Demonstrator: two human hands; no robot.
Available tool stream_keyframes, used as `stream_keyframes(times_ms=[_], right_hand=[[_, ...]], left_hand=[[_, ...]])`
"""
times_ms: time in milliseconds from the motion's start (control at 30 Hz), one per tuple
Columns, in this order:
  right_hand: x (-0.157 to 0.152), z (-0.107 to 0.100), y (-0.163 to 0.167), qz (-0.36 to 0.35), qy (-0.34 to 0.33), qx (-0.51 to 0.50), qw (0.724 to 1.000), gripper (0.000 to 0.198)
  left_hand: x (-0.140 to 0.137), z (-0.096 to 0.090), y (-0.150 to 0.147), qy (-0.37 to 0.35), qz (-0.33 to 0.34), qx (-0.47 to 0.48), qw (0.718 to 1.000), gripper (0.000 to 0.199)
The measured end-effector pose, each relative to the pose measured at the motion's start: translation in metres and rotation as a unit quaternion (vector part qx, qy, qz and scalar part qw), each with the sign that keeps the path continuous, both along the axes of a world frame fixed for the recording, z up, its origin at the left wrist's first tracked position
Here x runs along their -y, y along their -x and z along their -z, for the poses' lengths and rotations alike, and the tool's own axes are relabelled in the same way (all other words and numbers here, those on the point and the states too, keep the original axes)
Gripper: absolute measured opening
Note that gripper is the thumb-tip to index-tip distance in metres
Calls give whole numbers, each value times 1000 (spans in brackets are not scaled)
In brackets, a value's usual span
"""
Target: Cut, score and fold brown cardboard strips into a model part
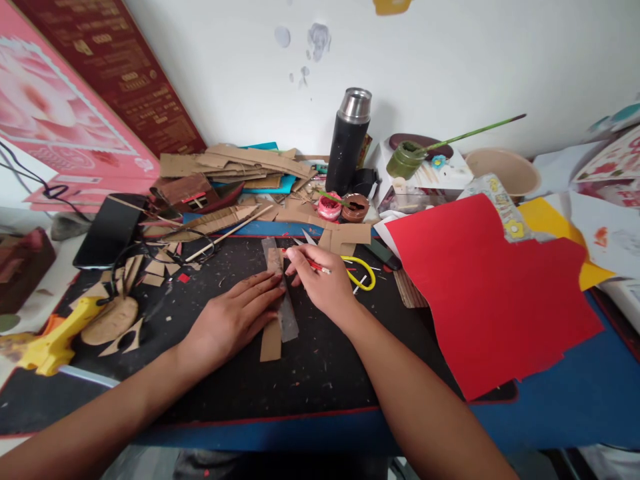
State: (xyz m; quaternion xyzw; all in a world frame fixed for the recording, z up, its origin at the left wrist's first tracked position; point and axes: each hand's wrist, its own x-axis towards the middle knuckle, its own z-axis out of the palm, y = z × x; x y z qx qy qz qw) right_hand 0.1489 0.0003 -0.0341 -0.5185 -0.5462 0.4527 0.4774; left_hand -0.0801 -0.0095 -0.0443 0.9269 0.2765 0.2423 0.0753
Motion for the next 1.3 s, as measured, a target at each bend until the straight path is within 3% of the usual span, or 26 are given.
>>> stream_keyframes(times_ms=[400, 700, 1300], right_hand=[[1, 2, 0, -21, -17, -3, 1000, 48], [0, 3, 1, -10, 19, -26, 999, 58], [0, 3, 1, -14, -7, -8, 1000, 34]], left_hand=[[0, -1, 0, 6, -3, -2, 1000, 39], [0, 0, 0, 1, -2, -2, 1000, 40], [0, -1, -1, -9, 2, 1, 1000, 36]])
